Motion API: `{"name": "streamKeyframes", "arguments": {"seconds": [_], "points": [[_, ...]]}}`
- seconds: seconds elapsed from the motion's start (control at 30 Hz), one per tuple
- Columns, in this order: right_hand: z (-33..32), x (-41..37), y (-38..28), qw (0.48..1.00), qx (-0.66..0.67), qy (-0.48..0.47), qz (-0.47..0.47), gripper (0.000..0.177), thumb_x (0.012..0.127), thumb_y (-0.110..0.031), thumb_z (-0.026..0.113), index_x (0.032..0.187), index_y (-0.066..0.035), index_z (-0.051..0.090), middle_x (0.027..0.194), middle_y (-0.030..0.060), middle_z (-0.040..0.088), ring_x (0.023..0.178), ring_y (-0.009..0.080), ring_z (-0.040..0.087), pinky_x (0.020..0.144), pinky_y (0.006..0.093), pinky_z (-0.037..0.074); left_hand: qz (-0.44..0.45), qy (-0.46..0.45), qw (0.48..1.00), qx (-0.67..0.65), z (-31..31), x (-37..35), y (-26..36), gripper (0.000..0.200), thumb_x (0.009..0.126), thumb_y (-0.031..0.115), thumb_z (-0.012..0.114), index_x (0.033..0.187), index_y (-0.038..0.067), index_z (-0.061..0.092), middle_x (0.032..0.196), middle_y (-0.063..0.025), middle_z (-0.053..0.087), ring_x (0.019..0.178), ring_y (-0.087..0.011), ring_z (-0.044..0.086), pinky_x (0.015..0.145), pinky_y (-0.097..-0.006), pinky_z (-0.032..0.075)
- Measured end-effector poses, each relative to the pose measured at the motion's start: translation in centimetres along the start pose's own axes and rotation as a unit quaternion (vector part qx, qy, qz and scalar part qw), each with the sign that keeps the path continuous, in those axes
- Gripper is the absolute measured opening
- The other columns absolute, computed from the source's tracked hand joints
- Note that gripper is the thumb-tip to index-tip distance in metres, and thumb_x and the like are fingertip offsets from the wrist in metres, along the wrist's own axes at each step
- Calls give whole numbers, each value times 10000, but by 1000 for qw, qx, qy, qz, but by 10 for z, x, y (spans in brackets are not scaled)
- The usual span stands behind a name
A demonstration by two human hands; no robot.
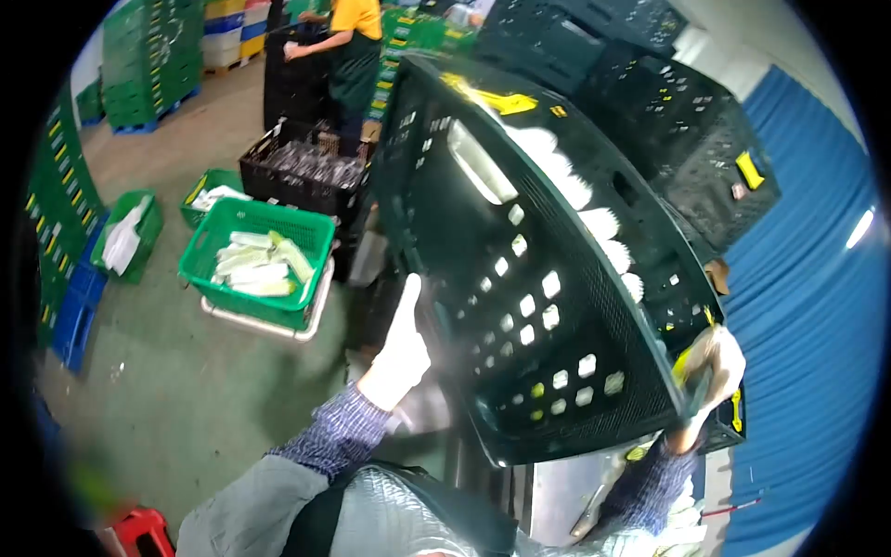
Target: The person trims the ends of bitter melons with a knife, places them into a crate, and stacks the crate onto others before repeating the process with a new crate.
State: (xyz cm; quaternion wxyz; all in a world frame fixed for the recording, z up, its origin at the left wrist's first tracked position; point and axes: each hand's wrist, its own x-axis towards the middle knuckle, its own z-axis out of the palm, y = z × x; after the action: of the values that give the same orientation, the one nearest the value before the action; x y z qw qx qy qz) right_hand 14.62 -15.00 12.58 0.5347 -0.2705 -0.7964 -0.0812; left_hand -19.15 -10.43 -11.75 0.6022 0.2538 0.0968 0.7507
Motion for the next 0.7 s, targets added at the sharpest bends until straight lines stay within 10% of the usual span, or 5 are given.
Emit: {"name": "streamKeyframes", "arguments": {"seconds": [0.17, 0.47, 0.6, 0.63, 0.7], "points": [[-2, -82, 7, 966, 247, -47, 65, 460, 948, -408, 591, 682, -34, 563, 664, 80, 541, 585, 109, 534, 541, 228, 381, -292, -8, 863, -413, 5, -36, 32, 720, 975, 662, 367, 1466, 136, 406, 1428, -113, 477, 1286, -306, 500, 1054, -470, 457], [43, -77, -21, 971, 48, 206, 109, 429, 1013, -430, 487, 998, -3, 522, 964, 123, 565, 861, 184, 588, 771, 290, 474, -179, 23, 981, -75, -22, -34, 12, 599, 964, 604, 458, 1352, 162, 570, 1343, -73, 597, 1215, -262, 566, 1082, -470, 431], [67, -98, -60, 882, 68, 366, 290, 401, 1031, -354, 499, 1231, -7, 533, 1063, 125, 612, 871, 167, 621, 756, 246, 501, -170, -85, 952, -238, -75, -32, -1, 533, 987, 562, 461, 1304, 156, 595, 1248, -43, 631, 1137, -231, 579, 1017, -413, 468], [68, -101, -69, 865, 64, 360, 344, 413, 1040, -367, 471, 1248, -17, 540, 968, 89, 626, 779, 129, 608, 693, 213, 486, -148, 193, 962, -124, -2, -42, 20, 555, 1000, 536, 451, 1364, 127, 546, 1337, -52, 578, 1207, -230, 530, 1051, -399, 432], [72, -101, -88, 845, 74, 345, 400, 442, 1052, -388, 428, 1279, -29, 547, 881, 47, 648, 682, 79, 598, 625, 175, 472, -84, 211, 974, 7, -30, -40, 5, 636, 1023, 550, 365, 1446, 82, 445, 1417, -122, 493, 1279, -276, 472, 1077, -407, 395]]}}
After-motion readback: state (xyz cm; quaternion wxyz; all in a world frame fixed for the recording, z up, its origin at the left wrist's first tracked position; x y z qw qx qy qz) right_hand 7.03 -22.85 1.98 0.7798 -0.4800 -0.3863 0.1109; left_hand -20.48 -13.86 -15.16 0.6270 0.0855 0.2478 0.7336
